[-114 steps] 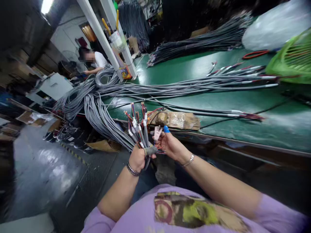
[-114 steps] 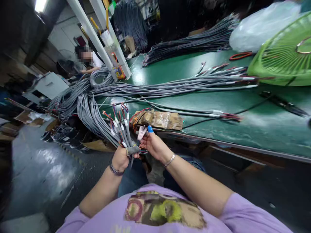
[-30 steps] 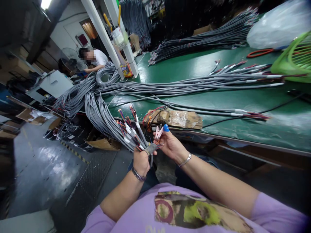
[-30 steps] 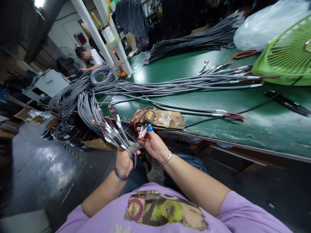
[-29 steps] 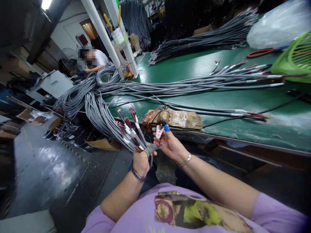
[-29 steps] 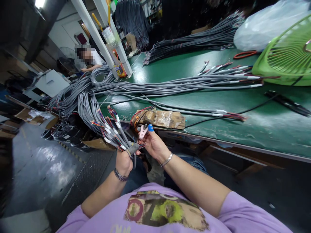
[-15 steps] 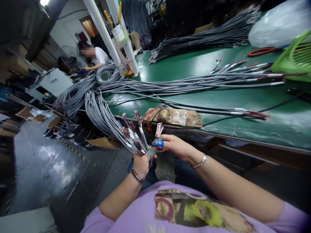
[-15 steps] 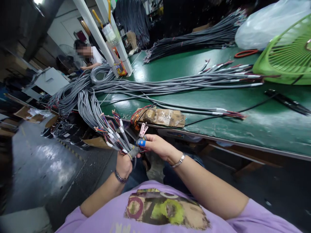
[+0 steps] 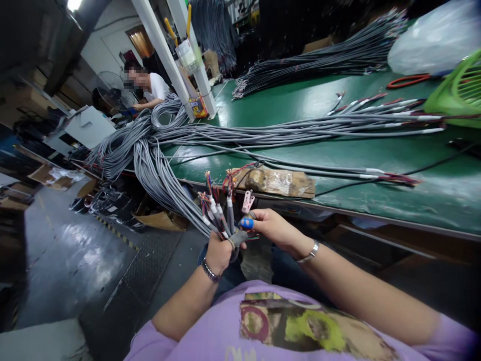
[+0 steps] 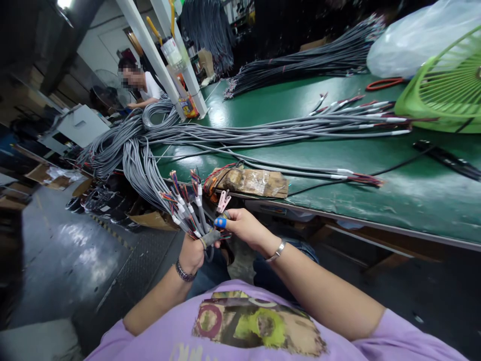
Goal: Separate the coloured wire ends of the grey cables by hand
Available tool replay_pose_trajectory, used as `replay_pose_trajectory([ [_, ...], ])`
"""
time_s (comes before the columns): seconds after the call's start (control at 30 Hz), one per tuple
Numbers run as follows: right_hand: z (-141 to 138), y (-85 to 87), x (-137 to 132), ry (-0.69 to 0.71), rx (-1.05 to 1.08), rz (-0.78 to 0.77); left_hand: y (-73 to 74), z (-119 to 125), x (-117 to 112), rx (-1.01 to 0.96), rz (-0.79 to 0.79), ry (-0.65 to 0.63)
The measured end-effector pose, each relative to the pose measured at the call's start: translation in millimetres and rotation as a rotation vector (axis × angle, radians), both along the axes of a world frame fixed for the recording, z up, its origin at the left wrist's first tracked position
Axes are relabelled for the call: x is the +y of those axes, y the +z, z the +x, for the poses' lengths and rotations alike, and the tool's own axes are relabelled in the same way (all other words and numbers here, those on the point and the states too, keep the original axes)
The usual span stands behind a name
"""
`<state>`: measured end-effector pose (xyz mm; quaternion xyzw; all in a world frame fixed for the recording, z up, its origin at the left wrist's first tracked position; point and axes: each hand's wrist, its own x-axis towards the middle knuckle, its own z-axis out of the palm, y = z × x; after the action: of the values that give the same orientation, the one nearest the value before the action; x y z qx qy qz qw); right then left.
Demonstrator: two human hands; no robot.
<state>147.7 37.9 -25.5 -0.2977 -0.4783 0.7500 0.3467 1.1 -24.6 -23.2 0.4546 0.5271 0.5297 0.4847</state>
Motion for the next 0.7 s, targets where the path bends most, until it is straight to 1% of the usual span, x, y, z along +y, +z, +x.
replay_pose_trajectory([
  [0.07, 0.9, -8.9, 4.0, -0.104, 0.038, -0.078, -1.9, -1.4, 0.0, -0.038, 0.002, 0.023],
  [0.17, 3.1, -20.3, 11.1, -0.189, 0.149, -0.235, 1.5, -0.1, 0.4, -0.095, -0.01, 0.053],
  [0.23, 3.9, -22.5, 15.3, -0.185, 0.22, -0.348, 6.4, 2.5, 1.6, -0.133, -0.013, 0.074],
  [0.3, 2.7, -19.9, 18.1, -0.136, 0.257, -0.394, 11.3, 5.4, 4.1, -0.167, -0.009, 0.095],
  [0.33, 1.3, -17.5, 18.7, -0.111, 0.261, -0.368, 13.2, 6.7, 5.6, -0.177, -0.003, 0.1],
  [0.37, -0.6, -14.9, 18.9, -0.103, 0.25, -0.309, 14.7, 7.9, 7.3, -0.181, 0.004, 0.101],
  [0.4, -2.6, -12.5, 18.7, -0.127, 0.226, -0.223, 15.7, 8.8, 9.0, -0.179, 0.012, 0.096],
  [0.47, -6.6, -9.5, 17.6, -0.252, 0.153, -0.032, 16.6, 10.1, 12.1, -0.172, 0.024, 0.084],
  [0.53, -9.8, -9.8, 17.0, -0.39, 0.097, 0.089, 16.3, 11.1, 14.9, -0.177, 0.022, 0.084],
  [0.57, -11.1, -11.0, 17.1, -0.424, 0.094, 0.101, 15.9, 11.7, 16.2, -0.186, 0.014, 0.091],
  [0.6, -12.2, -12.5, 17.7, -0.419, 0.113, 0.081, 15.4, 12.3, 17.3, -0.197, 0.003, 0.1],
  [0.7, -15.4, -16.5, 20.7, -0.275, 0.255, -0.094, 13.5, 14.4, 20.5, -0.201, -0.025, 0.116],
])
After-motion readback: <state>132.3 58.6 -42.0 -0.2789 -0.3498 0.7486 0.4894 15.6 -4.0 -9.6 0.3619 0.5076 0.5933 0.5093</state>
